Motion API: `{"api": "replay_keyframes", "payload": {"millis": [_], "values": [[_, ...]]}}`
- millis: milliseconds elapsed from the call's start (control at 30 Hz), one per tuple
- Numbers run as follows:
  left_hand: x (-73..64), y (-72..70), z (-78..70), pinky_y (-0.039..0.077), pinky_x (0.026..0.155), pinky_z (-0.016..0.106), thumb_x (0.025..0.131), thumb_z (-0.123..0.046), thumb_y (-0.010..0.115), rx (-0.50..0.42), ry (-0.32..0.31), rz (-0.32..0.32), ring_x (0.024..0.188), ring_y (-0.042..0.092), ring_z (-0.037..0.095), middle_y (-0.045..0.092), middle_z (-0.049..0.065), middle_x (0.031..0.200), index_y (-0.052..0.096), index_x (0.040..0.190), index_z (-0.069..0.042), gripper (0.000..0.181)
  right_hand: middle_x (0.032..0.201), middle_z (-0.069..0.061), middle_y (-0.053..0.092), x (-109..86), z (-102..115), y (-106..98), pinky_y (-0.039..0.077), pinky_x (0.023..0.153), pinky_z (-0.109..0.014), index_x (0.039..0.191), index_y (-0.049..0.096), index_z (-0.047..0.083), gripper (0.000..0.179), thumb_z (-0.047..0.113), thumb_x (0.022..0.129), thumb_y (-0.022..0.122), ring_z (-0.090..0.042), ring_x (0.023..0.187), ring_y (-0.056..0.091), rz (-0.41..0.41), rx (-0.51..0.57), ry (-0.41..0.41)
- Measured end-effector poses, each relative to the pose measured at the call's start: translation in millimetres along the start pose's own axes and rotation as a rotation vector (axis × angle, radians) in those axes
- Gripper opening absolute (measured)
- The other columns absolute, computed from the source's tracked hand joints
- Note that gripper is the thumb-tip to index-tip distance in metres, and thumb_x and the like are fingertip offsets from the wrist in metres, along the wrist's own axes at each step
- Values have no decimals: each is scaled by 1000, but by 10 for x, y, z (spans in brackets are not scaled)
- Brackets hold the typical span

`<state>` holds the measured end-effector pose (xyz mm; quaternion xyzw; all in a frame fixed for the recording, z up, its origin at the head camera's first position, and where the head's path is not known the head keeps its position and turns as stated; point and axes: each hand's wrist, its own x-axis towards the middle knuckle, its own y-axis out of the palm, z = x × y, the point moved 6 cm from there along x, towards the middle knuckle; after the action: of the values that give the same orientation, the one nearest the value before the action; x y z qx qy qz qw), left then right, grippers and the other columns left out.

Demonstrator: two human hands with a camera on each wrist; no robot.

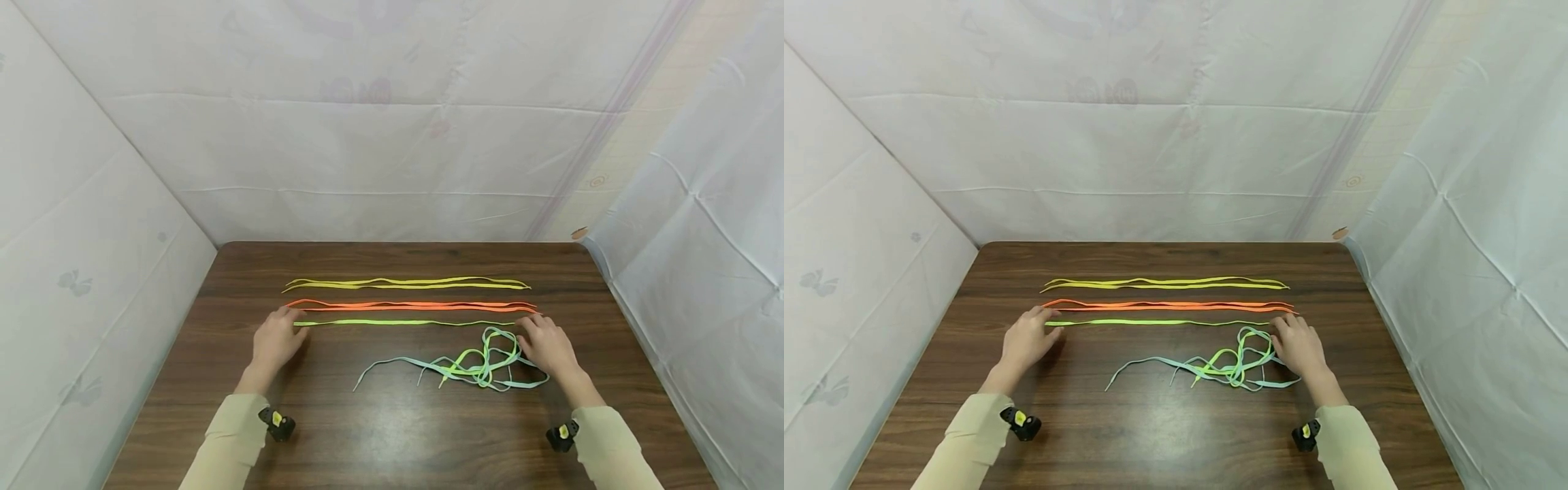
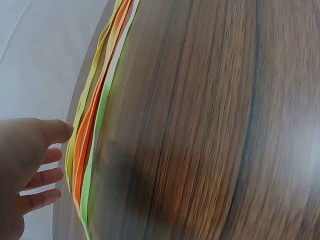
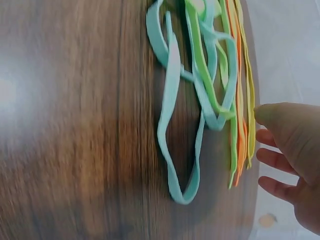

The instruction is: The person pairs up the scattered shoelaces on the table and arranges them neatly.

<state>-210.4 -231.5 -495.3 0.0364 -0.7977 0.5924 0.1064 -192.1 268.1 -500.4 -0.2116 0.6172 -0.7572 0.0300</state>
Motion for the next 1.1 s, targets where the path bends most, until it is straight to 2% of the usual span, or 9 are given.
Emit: {"api": "replay_keyframes", "payload": {"millis": [200,367,700,900,1000,1100], "values": [[45,76,-360,50,62,44,72,-21,77,-10,108,-33,84,62,29,63,9,96,67,98,-10,29,94,-11,60,3,106,0,47,62,-48,99,64,7,24,12,77,70,-32,86,58,-9,15,-20],[101,137,-693,50,67,41,73,-21,77,-25,186,-44,83,61,26,62,6,93,68,97,-10,29,94,-10,61,-8,131,-3,47,61,-47,98,64,7,23,12,76,71,-31,84,58,-13,18,-24],[195,329,-1359,50,68,37,73,-22,76,-40,340,-52,83,60,23,62,5,94,68,98,-11,28,93,-10,61,-31,133,23,46,60,-46,98,65,8,24,12,76,72,-30,82,57,-20,26,-18],[211,499,-1743,50,72,34,76,-27,73,-31,420,-10,88,60,20,63,1,95,68,98,-13,26,94,-9,61,-46,151,57,46,61,-46,100,65,7,25,12,77,72,-29,81,57,3,30,-17],[200,582,-1907,50,75,33,78,-30,72,-14,438,25,90,60,19,63,0,98,68,101,-15,28,95,-10,61,-54,183,63,48,69,-51,102,64,7,27,13,77,72,-32,85,59,15,39,-24],[185,659,-2058,49,77,32,80,-31,71,-5,457,59,90,59,18,63,0,100,67,103,-16,29,96,-10,62,-62,221,60,48,72,-52,103,64,7,29,13,77,73,-32,87,60,20,33,-32]]}}
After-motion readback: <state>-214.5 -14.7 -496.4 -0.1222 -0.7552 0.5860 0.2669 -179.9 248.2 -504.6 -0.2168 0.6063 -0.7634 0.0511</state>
